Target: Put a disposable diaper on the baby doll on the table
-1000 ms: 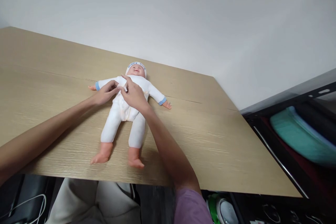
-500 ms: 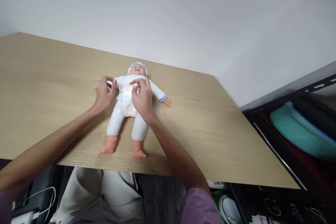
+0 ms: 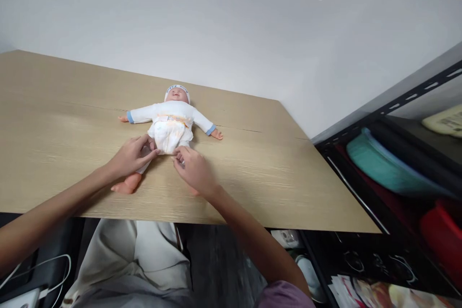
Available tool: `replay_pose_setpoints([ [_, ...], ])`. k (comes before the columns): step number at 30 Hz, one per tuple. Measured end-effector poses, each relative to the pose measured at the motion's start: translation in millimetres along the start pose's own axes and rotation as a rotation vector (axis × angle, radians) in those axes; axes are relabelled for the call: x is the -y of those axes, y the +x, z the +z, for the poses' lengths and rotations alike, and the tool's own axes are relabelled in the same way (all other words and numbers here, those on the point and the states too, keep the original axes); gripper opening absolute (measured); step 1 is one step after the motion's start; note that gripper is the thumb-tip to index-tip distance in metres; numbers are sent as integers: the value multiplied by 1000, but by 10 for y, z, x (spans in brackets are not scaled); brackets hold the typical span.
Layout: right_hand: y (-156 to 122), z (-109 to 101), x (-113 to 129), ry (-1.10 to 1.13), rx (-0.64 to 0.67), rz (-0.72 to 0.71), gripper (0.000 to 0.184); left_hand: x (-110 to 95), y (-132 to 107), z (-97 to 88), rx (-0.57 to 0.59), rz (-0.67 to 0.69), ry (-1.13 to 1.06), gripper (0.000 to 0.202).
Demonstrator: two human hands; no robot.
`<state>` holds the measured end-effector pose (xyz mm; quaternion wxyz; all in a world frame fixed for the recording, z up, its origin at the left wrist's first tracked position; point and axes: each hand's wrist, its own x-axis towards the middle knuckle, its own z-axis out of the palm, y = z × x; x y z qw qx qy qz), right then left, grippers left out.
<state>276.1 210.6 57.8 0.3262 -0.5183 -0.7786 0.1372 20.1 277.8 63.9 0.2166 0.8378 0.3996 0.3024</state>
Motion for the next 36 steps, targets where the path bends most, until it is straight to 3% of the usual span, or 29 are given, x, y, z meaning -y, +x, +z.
replay_pose_setpoints([
  [5,188,173,-36,-150,-62,77,13,-3,155,63,9,-70,-10,43],
  [10,152,245,-31,-156,-85,49,14,71,185,107,14,6,-8,46],
  [15,84,245,-33,-127,-124,31,5,92,143,108,-34,88,-63,34],
  [24,18,284,4,-157,-134,-8,16,64,135,100,-22,118,-142,28],
  [30,49,312,-3,-128,-114,69,22,82,157,112,-2,32,-97,36],
  [36,103,316,-33,144,-253,234,32,182,143,129,-6,-111,-298,41],
])
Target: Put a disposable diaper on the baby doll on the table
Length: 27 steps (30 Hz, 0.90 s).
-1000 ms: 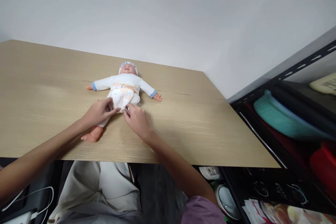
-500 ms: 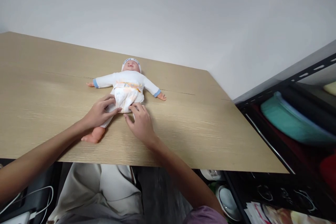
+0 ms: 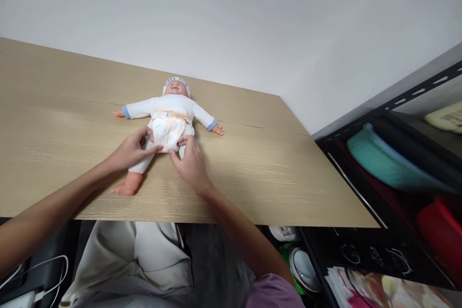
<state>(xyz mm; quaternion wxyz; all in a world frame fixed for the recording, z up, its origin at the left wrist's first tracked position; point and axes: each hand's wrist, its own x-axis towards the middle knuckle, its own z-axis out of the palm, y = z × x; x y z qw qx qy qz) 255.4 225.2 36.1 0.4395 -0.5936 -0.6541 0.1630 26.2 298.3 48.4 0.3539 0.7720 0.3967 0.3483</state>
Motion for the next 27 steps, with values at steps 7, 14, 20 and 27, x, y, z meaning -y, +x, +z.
replay_pose_setpoints([
  [7,38,-124,-13,-6,-73,57,30,142,12,29,-117,-147,-206,64],
  [14,34,-167,-4,-143,-3,36,21,19,-36,22,-101,-158,-98,56],
  [20,102,-132,24,-189,100,3,27,-67,91,-141,70,-209,-38,55],
  [27,220,-79,-60,176,126,92,38,-100,247,-243,250,-428,-466,58],
])
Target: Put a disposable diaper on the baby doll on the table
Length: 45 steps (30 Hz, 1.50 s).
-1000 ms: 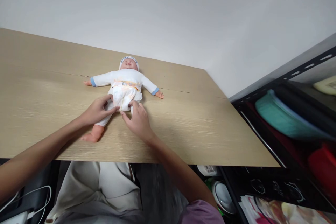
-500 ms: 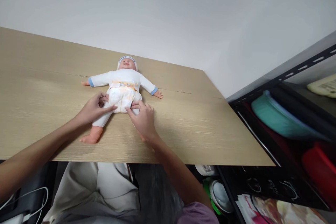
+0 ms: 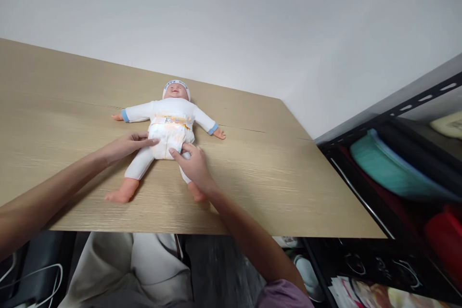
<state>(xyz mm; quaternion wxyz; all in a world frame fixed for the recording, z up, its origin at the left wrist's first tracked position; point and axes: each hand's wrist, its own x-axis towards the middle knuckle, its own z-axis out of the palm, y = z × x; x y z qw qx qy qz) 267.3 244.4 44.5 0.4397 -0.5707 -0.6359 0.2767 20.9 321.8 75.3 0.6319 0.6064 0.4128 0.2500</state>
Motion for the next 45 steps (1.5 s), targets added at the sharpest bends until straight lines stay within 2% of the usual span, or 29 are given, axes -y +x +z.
replay_pose_setpoints([
  [2,4,7,-21,120,14,25,36,51,4,40,-57,-11,-74,59],
  [5,-3,15,-24,233,44,40,31,124,-17,113,-123,44,-107,59],
  [9,-15,14,-12,273,51,64,32,150,-57,175,-188,165,7,56],
  [12,-19,11,-21,266,51,70,32,133,-71,197,-228,178,95,58],
  [17,-13,26,-38,253,36,65,33,104,-66,200,-134,44,-108,54],
  [21,-19,42,-31,216,23,49,34,134,-34,182,-138,31,-108,58],
  [25,-38,45,-20,146,1,38,34,154,-16,184,-138,135,5,60],
  [28,-46,48,-27,104,-9,30,34,142,-31,191,-176,219,206,57],
  [32,-57,54,-46,58,-22,14,34,150,-33,174,-239,236,406,55],
  [34,-66,54,-41,49,-30,13,35,159,-18,153,-207,225,382,56],
  [39,-72,46,-17,38,-29,-1,34,148,-4,103,-58,134,148,58],
  [45,-27,30,-55,106,15,-6,33,152,-8,81,-53,107,106,55],
])
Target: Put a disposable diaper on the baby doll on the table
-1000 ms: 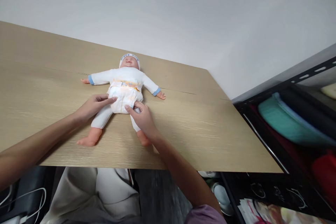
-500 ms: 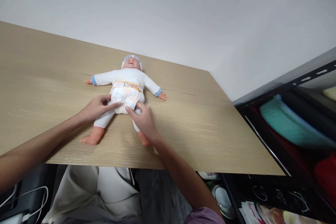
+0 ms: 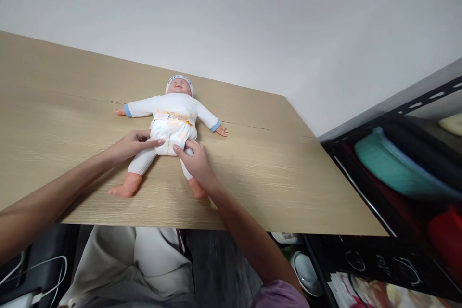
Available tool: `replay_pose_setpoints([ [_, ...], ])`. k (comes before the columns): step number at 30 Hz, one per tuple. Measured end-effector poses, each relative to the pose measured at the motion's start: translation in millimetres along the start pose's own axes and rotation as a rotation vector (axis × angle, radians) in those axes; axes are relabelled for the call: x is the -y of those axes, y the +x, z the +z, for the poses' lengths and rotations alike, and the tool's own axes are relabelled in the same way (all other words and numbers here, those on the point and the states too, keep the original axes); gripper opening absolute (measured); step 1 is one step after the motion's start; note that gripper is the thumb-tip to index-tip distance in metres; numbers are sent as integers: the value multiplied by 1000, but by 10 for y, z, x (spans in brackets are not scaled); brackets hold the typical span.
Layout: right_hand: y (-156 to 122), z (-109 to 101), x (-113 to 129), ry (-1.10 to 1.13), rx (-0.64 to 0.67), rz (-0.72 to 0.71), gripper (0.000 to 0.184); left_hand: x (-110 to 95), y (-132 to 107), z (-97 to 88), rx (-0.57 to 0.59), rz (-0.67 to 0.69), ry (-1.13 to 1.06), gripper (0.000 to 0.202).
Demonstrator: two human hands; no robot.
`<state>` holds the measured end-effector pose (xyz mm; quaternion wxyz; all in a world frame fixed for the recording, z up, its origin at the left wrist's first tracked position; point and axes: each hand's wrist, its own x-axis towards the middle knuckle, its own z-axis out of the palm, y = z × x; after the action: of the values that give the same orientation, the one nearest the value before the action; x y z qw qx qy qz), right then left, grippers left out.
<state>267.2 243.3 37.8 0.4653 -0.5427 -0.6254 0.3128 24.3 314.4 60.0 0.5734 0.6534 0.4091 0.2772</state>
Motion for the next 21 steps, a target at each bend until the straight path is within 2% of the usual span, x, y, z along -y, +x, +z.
replay_pose_setpoints([
  [4,8,-16,-7,91,33,19,34,-3,2,27,-31,13,21,55],
  [11,19,-1,-22,150,40,41,36,26,-3,29,-136,141,379,52],
  [15,6,15,-15,126,18,33,34,67,35,-8,-92,147,351,50],
  [18,-23,12,8,-12,-5,1,31,75,51,-26,-34,130,258,49],
  [21,-45,-3,30,-150,-6,-48,28,64,38,-20,-25,103,248,51],
])
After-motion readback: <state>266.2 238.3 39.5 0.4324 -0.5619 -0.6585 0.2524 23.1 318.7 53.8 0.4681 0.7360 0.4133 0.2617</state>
